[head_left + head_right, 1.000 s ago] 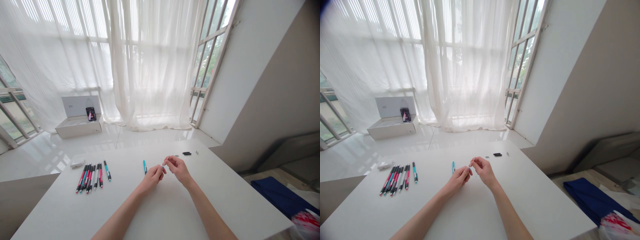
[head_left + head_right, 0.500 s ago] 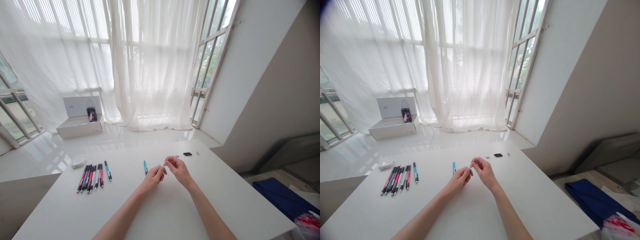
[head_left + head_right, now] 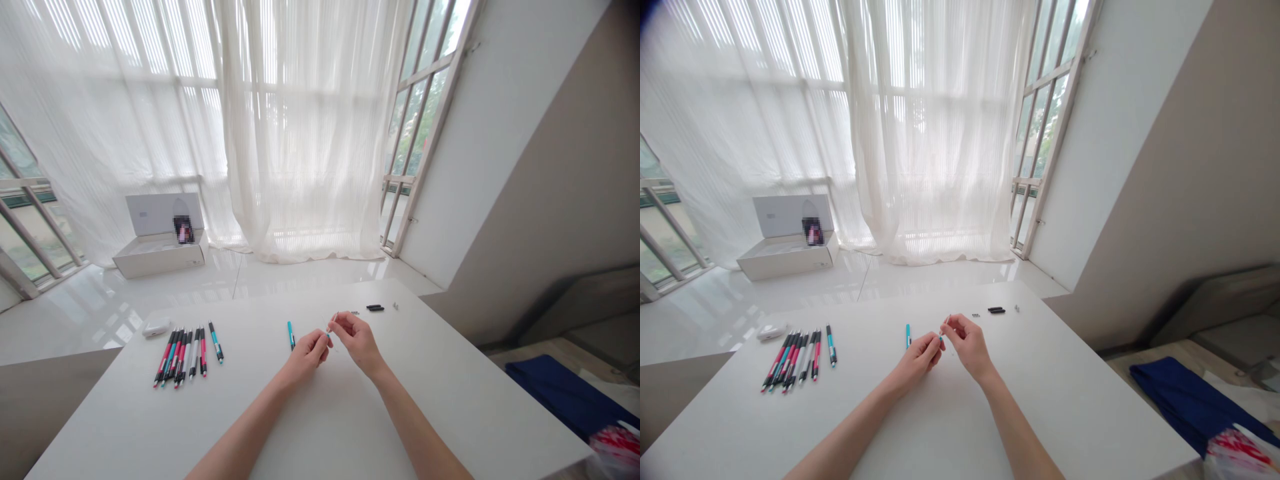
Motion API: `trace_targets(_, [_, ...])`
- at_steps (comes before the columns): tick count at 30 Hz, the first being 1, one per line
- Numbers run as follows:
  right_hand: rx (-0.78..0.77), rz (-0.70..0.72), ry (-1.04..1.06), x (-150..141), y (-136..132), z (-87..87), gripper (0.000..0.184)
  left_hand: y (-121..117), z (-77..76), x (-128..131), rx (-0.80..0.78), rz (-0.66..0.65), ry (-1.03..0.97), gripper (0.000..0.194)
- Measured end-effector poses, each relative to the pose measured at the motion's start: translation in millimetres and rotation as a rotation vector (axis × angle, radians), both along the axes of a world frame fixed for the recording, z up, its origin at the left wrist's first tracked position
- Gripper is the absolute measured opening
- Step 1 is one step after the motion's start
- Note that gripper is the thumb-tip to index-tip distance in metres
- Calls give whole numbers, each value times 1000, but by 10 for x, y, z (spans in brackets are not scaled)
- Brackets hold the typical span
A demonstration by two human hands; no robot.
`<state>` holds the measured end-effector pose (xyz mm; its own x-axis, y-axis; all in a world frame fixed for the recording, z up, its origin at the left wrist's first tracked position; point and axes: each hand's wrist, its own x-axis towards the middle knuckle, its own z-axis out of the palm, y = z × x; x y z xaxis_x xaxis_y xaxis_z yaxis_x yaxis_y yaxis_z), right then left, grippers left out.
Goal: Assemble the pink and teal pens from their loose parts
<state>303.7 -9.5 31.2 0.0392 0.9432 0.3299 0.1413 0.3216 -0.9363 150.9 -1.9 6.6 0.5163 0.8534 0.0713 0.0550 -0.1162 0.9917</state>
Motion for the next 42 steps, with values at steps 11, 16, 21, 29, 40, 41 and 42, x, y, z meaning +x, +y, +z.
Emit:
trace_targets(11, [-83, 66, 89, -22, 0, 27, 36, -24, 12, 2, -38, -31, -63, 48])
trace_targets(16, [-86, 67, 127, -29, -12, 60, 36, -11, 6, -2, -29, -44, -71, 52])
trace_targets(21, [-84, 52, 165, -26, -17, 83, 37, -10, 21, -2, -18, -38, -47, 55])
trace_targets(29, [-89, 47, 195, -34, -17, 110, 34, -21, 17, 2, -21, -34, -30, 56])
trace_targets(40, [-99, 66, 189, -79, -37, 99, 32, 8, -7, -5, -31, -50, -44, 55])
trace_targets(41, [-99, 66, 183, -86, -40, 98, 32, 10, -17, -3, -33, -50, -49, 55])
trace_targets(42, [-99, 64, 177, -91, -44, 101, 32, 13, -27, -1, -35, -49, -56, 55])
